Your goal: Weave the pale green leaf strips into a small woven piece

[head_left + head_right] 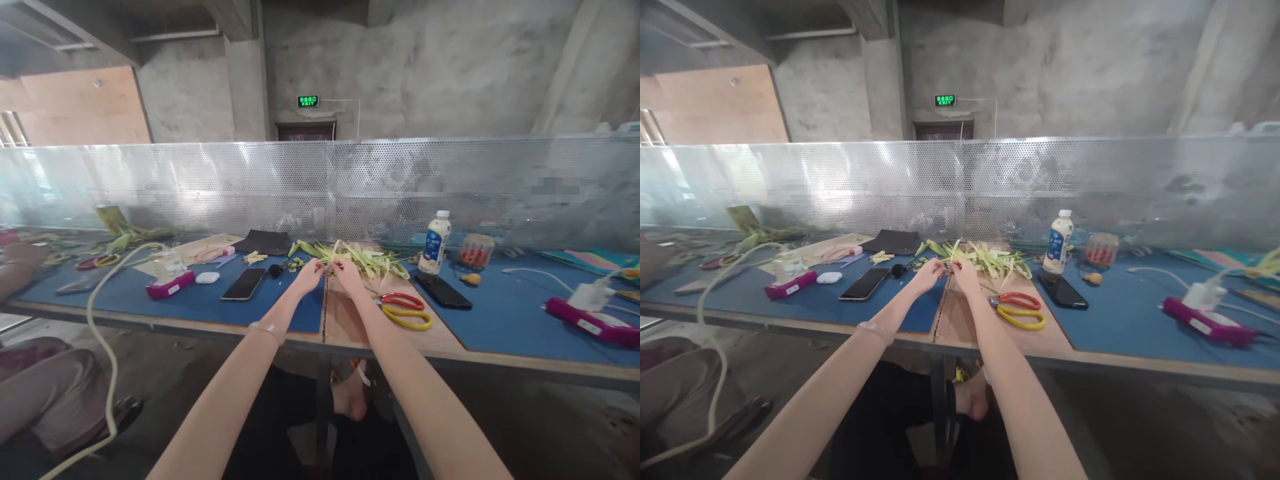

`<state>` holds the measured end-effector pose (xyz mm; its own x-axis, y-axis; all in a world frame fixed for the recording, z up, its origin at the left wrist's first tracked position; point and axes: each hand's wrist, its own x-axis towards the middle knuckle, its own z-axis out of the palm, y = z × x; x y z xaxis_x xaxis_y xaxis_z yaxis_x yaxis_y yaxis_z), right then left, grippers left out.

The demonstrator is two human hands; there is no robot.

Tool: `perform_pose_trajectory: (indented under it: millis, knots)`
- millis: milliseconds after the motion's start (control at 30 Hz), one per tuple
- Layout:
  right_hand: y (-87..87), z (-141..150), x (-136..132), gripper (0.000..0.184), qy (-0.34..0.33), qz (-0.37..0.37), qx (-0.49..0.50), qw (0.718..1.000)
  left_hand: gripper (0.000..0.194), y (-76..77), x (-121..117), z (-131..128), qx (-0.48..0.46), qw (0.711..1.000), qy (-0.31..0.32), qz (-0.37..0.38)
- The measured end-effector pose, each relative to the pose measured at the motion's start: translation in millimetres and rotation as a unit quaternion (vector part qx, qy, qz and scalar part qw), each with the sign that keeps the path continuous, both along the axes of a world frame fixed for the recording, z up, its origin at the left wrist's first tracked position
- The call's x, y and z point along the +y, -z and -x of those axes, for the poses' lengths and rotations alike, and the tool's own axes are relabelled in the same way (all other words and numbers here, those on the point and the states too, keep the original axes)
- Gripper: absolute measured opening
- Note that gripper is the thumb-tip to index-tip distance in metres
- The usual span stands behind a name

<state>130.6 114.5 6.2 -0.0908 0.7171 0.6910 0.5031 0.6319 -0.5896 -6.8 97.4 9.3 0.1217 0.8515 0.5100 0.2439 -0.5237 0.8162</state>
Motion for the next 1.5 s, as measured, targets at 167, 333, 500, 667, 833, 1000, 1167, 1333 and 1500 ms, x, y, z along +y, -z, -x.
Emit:
perform_pose_trajectory:
  millis: [167, 333, 500, 667, 833, 1000, 1167, 1333, 1500]
  knots:
    - [0.4, -0.4, 1.3, 0.019, 0.016, -0.005, 0.006, 1.000, 0.013, 0.4, 1.3, 0.4, 0.005, 1.000, 0.001, 0.002]
    - [-1.3, 0.3, -1.2, 0.018, 0.028, -0.002, 0.008, 1.000, 0.011, 0.7, 3.0, 1.4, 0.007, 1.000, 0.004, -0.008]
    - [-3.2, 0.5, -3.8, 0.018, 0.013, 0.003, 0.027, 1.000, 0.010, 1.4, 5.5, 2.4, 0.001, 1.000, 0.023, -0.002]
    - [2.0, 3.6, 1.4, 0.018, 0.034, -0.002, 0.025, 0.999, 0.011, 3.1, 8.5, 2.6, 0.006, 1.000, -0.012, 0.002]
    - [7.8, 3.4, 6.9, 0.019, 0.056, 0.012, 0.010, 0.998, 0.012, 0.6, 3.7, 2.1, 0.011, 1.000, -0.001, 0.017]
    - [7.0, -1.1, 5.8, 0.018, 0.020, 0.009, 0.023, 0.999, 0.009, -3.4, -4.4, 1.2, 0.004, 0.998, 0.037, 0.043]
    - [6.0, -0.9, 4.9, 0.019, 0.004, 0.020, 0.023, 1.000, 0.016, -2.5, -3.0, 3.1, -0.028, 0.997, 0.063, 0.039]
    - [5.4, -0.4, 2.8, 0.020, -0.005, 0.015, 0.013, 1.000, 0.020, -2.2, -2.7, 4.9, -0.037, 0.996, 0.064, 0.055]
    - [3.8, -0.6, 0.5, 0.019, -0.002, 0.011, 0.018, 1.000, 0.012, -4.8, -6.3, 6.3, -0.024, 0.996, 0.065, 0.050]
